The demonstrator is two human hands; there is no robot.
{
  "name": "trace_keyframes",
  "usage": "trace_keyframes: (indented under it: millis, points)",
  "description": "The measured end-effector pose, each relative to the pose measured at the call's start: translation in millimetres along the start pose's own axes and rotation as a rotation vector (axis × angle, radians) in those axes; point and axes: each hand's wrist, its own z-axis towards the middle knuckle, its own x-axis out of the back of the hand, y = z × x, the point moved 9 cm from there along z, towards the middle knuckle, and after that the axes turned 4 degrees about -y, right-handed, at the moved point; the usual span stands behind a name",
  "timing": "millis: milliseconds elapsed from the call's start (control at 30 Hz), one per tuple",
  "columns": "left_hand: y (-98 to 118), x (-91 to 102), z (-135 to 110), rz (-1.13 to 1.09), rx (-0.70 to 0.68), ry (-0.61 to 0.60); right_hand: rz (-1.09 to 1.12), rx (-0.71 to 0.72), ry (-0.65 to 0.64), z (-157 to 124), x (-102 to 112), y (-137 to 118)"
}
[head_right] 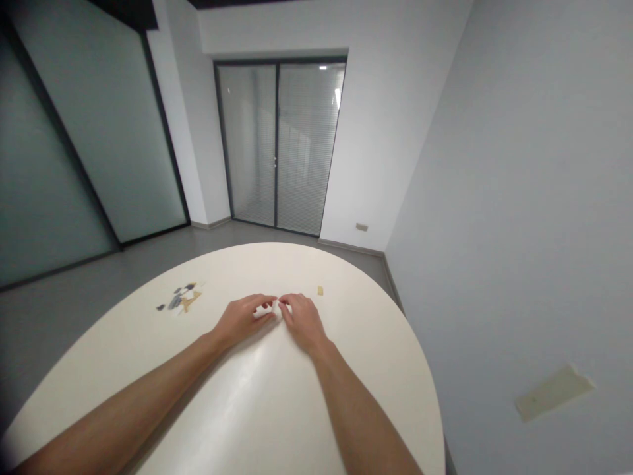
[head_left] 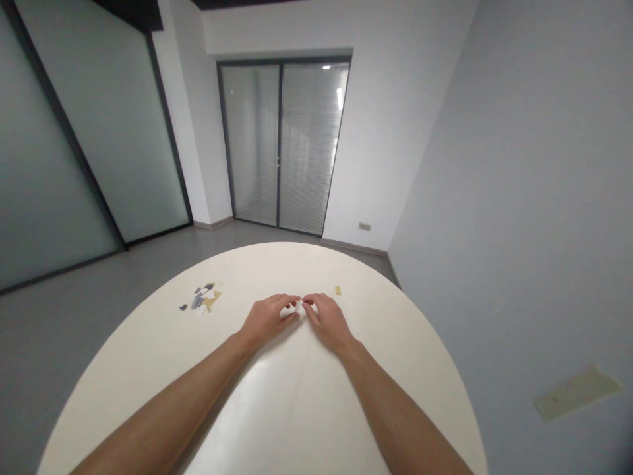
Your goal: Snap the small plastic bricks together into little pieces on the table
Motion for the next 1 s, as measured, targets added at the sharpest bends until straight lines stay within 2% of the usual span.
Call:
trace_keyframes:
  millis: [1000]
  points:
    - [2.8,-4.1,0.0,0.03,-0.066,0.006,-0.015,0.016,-0.015,-0.9,-0.2,-3.3]
